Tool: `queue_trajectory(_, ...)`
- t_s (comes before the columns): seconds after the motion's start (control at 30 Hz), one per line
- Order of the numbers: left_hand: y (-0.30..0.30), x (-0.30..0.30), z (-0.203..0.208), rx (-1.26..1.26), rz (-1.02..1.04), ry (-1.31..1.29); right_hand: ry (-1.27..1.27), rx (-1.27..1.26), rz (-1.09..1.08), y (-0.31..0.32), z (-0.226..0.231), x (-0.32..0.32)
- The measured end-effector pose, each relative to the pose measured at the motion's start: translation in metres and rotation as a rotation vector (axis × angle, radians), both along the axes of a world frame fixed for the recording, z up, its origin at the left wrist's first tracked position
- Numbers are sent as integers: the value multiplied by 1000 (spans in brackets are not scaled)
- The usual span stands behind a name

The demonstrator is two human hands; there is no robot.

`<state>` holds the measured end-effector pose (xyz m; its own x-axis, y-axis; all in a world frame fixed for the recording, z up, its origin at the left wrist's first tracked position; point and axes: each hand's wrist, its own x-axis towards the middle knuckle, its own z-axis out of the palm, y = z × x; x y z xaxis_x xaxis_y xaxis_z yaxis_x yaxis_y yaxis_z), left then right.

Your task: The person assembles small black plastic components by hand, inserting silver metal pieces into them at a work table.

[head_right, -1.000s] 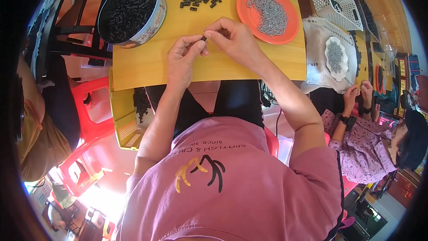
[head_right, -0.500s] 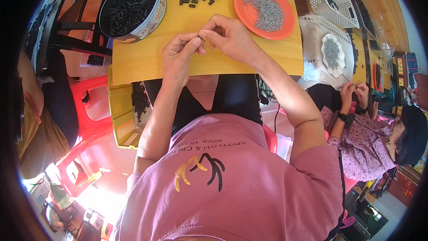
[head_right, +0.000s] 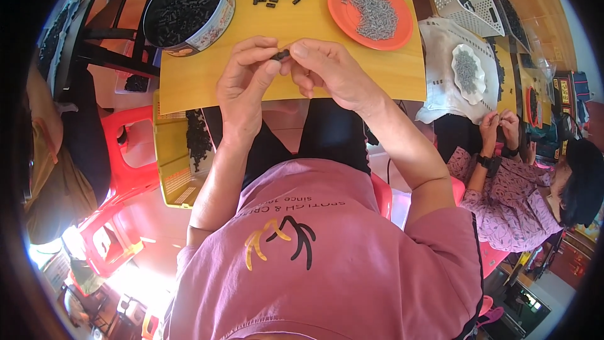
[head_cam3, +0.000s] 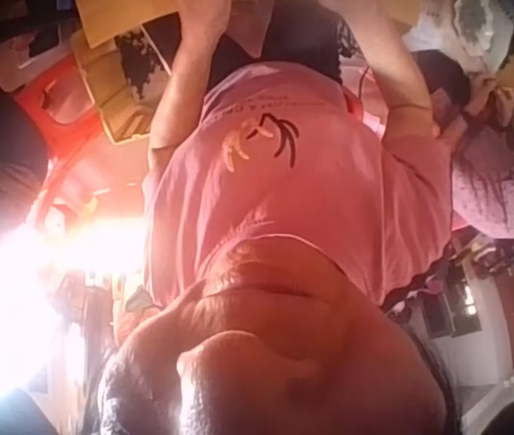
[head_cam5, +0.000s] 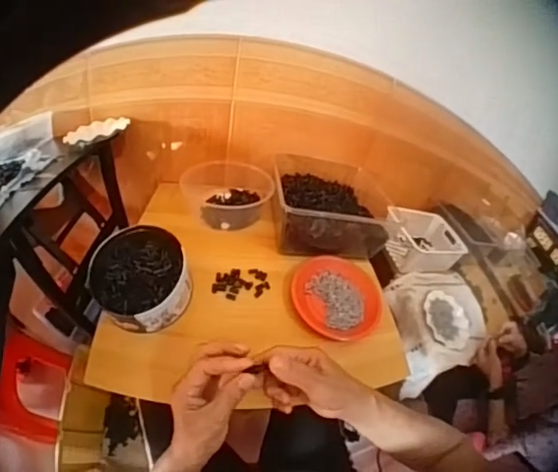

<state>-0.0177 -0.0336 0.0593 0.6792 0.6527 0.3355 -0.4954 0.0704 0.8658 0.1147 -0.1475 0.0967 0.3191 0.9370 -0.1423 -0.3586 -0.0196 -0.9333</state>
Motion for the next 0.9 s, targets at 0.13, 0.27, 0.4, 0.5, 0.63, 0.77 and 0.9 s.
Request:
queue_trajectory(0.13, -6, -7, 13, 77, -39, 42, 119, 48, 97, -6, 3, 0)
queue_trajectory(0.27, -7, -16, 31, 254, -40, 164, 146, 54, 155, -9, 3, 4)
queue_trajectory(0.4, 1, -15, 31, 562, 55, 97, 195, 107, 225, -9, 2, 6)
queue_trajectory(0.5, 0, -15, 37, 561, 70, 65, 203, 143, 247, -10, 3, 5)
queue_trajectory(0.63, -1, -15, 38, 486, 63, 38, 175, 113, 211, -8, 6, 3)
queue_trajectory(0.77, -2, -16, 37, 432, 45, 46, 153, 96, 181, -9, 10, 0)
queue_trajectory(0.9, -4, -16, 39, 418, 31, 30, 120, 130, 216, -11, 5, 2)
